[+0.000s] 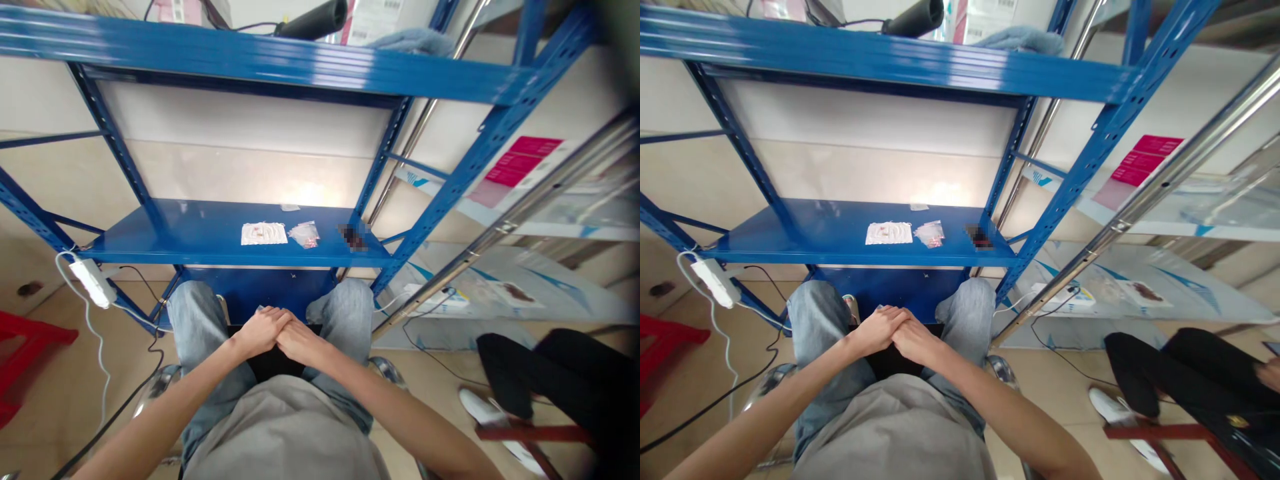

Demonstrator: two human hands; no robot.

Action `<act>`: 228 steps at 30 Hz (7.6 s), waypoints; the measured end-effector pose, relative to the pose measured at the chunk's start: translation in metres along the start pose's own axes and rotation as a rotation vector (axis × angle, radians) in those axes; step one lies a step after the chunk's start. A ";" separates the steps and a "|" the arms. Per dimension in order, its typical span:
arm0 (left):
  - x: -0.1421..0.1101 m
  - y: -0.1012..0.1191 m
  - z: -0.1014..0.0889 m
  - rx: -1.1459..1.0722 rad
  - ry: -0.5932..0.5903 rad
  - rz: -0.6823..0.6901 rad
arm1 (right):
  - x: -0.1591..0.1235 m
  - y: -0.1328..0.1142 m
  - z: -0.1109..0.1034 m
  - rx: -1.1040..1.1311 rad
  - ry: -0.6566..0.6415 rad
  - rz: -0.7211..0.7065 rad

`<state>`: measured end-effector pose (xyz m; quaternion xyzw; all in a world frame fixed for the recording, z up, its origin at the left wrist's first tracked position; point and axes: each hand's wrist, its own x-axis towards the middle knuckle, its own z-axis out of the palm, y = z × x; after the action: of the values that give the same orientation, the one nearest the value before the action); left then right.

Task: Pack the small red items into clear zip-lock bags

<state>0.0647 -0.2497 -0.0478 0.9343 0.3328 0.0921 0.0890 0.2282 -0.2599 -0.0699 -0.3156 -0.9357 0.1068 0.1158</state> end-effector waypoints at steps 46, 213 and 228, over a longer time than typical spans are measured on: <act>0.140 -0.272 -0.133 -1.183 0.879 -0.464 | 0.291 0.240 -0.071 0.184 0.528 0.208; 0.184 -0.149 -0.132 -1.493 0.327 -0.238 | 0.165 0.177 -0.205 0.489 0.834 0.193; 0.180 -0.180 -0.136 -1.270 0.375 -0.267 | 0.169 0.201 -0.188 0.781 0.878 0.284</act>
<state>0.0611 0.0165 0.0635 0.6197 0.3364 0.4186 0.5723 0.2649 0.0242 0.0790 -0.3862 -0.6409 0.3166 0.5830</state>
